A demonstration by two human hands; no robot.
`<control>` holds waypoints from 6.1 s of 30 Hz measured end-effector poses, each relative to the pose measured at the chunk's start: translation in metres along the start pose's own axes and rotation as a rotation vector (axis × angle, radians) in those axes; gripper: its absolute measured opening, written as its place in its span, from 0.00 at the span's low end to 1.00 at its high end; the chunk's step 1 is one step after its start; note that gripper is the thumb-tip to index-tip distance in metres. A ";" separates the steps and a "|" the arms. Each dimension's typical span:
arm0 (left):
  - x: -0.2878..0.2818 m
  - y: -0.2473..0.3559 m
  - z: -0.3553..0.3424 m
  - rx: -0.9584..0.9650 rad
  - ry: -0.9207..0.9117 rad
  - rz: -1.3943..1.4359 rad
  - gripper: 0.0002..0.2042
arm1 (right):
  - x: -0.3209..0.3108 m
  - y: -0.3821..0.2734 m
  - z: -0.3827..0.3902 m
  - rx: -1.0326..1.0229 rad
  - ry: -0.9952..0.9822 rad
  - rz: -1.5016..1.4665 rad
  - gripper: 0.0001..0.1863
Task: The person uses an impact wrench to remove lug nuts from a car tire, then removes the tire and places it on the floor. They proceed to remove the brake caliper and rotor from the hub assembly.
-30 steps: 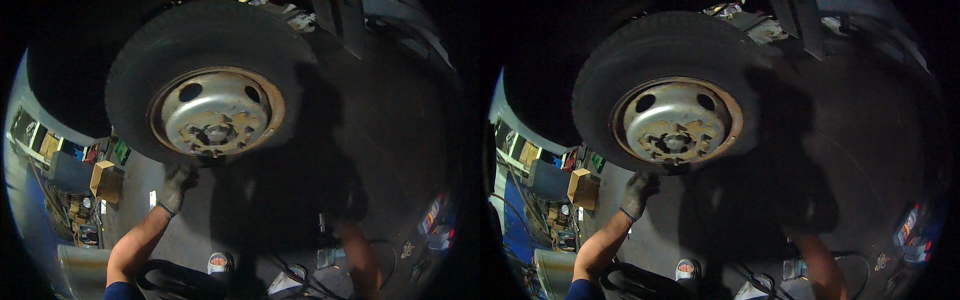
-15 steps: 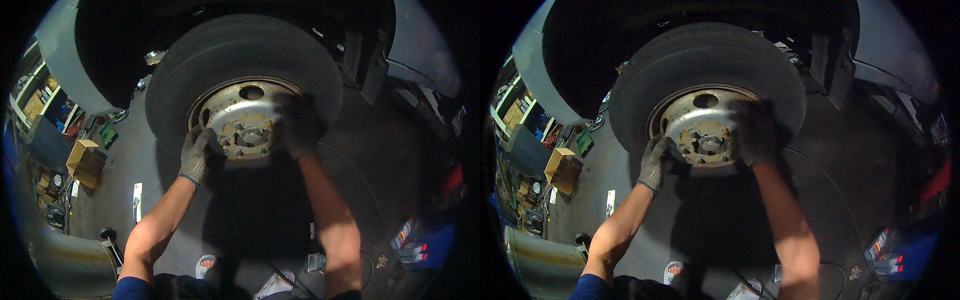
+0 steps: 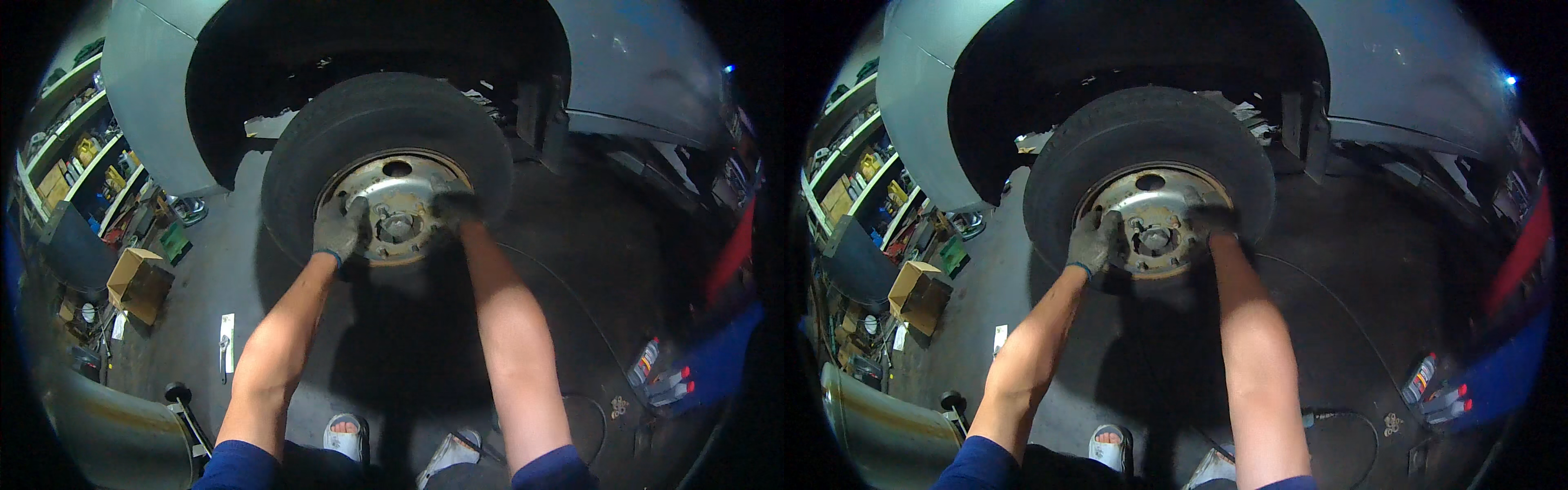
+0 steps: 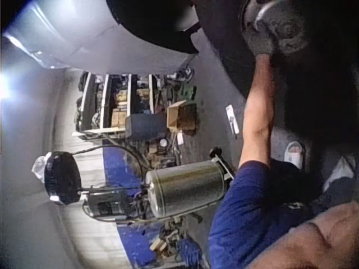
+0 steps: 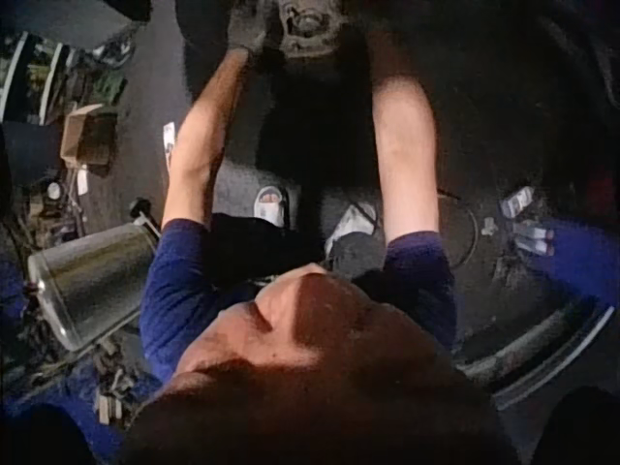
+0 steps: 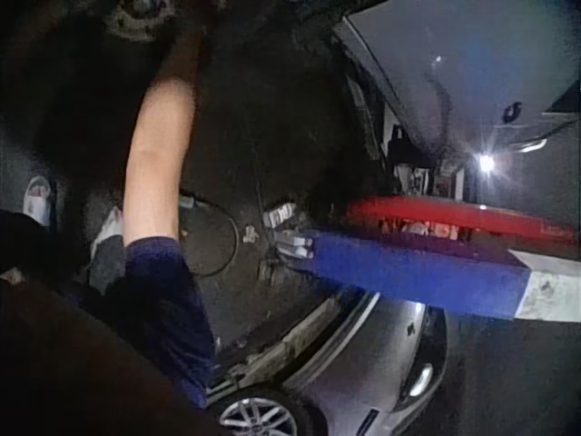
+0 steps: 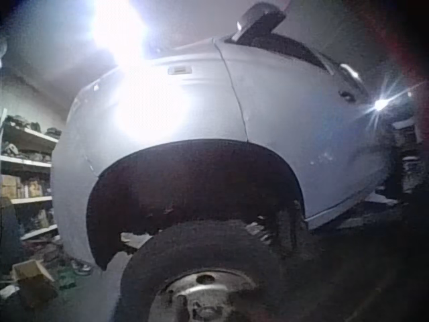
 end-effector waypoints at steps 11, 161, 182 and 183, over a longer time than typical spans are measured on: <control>-0.017 0.001 0.002 -0.131 -0.277 0.126 0.33 | -0.059 -0.056 0.048 -0.203 0.623 -0.298 0.29; -0.641 0.231 0.529 -1.152 -0.834 -0.572 0.30 | -0.656 -0.223 0.588 0.285 -1.122 -0.196 0.41; -0.633 0.186 0.577 -1.403 -0.488 -0.224 0.35 | -0.639 -0.122 0.516 0.247 -0.849 0.009 0.26; -0.631 0.179 0.584 -1.433 -0.434 -0.155 0.35 | -0.655 -0.130 0.490 0.169 -0.870 0.029 0.29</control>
Point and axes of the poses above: each hand's wrist, its own z-axis away from the middle knuckle, its own x-axis out of the palm, y = z × x, the point moved 1 cm from there along -z, towards the middle knuckle, and after that the axes turned 13 degrees about -x, right-handed, at the moved point
